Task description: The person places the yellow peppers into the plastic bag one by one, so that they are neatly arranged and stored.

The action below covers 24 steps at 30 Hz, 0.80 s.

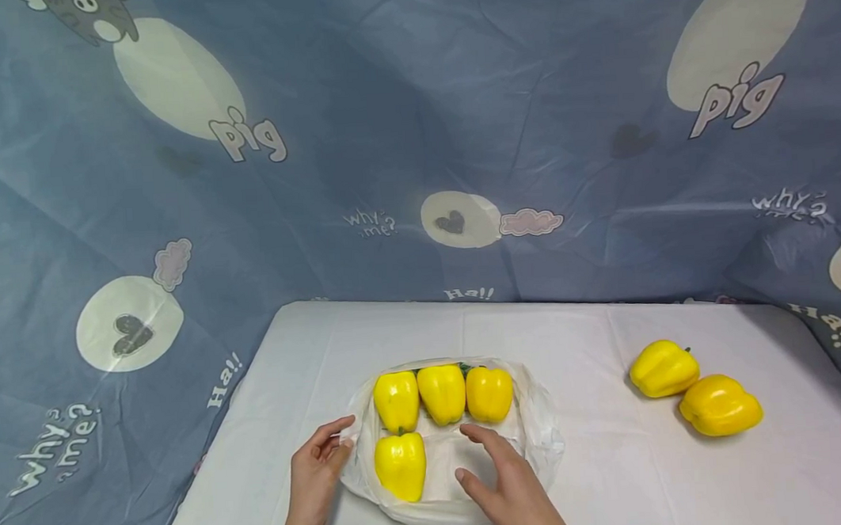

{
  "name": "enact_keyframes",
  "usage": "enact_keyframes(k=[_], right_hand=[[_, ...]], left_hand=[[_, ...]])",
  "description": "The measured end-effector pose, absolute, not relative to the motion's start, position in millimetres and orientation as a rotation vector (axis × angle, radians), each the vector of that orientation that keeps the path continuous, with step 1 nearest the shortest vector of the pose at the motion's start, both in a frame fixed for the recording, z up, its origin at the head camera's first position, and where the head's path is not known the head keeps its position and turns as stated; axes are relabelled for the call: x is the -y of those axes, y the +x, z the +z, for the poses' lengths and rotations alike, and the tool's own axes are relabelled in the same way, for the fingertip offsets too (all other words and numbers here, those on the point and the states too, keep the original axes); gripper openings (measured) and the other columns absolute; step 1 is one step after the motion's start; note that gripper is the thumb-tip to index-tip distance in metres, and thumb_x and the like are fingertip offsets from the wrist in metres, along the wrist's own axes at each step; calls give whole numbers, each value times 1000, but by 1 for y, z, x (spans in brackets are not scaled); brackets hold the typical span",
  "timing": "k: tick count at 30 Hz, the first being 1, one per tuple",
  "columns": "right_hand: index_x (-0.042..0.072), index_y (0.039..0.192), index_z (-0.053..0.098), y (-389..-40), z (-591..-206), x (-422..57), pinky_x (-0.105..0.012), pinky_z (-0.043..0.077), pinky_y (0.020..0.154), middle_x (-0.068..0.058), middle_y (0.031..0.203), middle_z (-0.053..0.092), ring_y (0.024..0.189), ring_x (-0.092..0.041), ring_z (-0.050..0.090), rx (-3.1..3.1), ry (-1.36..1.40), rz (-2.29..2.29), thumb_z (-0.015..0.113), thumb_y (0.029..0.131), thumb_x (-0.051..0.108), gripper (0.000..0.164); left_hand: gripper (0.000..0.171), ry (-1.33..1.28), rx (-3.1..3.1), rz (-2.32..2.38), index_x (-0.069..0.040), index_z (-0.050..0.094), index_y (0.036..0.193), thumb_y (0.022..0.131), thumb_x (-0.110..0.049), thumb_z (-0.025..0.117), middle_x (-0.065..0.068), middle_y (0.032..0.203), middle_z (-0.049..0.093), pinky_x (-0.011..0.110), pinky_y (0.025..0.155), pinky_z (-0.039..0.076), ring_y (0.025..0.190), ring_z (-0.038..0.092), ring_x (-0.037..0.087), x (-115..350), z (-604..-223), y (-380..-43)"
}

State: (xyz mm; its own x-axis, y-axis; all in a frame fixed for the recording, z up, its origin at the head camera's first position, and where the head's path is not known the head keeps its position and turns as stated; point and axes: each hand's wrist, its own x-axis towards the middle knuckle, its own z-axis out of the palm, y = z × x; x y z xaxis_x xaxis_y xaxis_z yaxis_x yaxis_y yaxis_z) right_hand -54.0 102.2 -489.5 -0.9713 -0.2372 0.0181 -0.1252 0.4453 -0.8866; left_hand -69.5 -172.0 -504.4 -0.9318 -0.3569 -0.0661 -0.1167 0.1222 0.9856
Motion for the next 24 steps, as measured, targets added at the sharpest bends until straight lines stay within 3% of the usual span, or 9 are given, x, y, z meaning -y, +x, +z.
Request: enact_keyframes(k=[5,14,18,21,24], right_hand=[[25,135,56,-52,-489,-111,-56,43,97,4,130,60,118,-26,55,-2626,-290,-1586,74,88,25,50],[17,134,59,-46,-491,-123,-44,50,91,12,126,61,113,-14,59,-2858,-341,-1551,78,85,15,52],[17,132,61,-44,-493,-126,-28,49,90,13,123,62,110,-13,60,-2967,-375,-1545,81,81,10,55],[20,132,61,-43,-494,-128,-13,41,92,15,125,61,111,-11,60,-2981,-338,-1562,82,80,10,57],[23,132,60,-42,-496,-130,-6,33,93,16,126,61,113,-9,58,-2978,-290,-1581,82,79,9,59]], left_hand=[[33,467,2199,-1914,-1,69,117,87,10,63,12,103,67,20,68,50,81,58,17,171,-504,-69],[32,502,2201,-1920,-3,70,116,87,10,63,11,101,66,20,68,50,81,57,17,171,-503,-70],[32,511,2225,-1892,-3,70,115,87,10,62,11,101,66,21,68,50,81,57,18,170,-505,-71],[33,528,2233,-1890,-4,71,115,87,10,62,10,101,66,21,68,50,81,56,18,170,-505,-71],[33,537,2227,-1900,-5,71,115,87,9,63,9,103,66,20,69,50,82,56,18,171,-505,-72]])
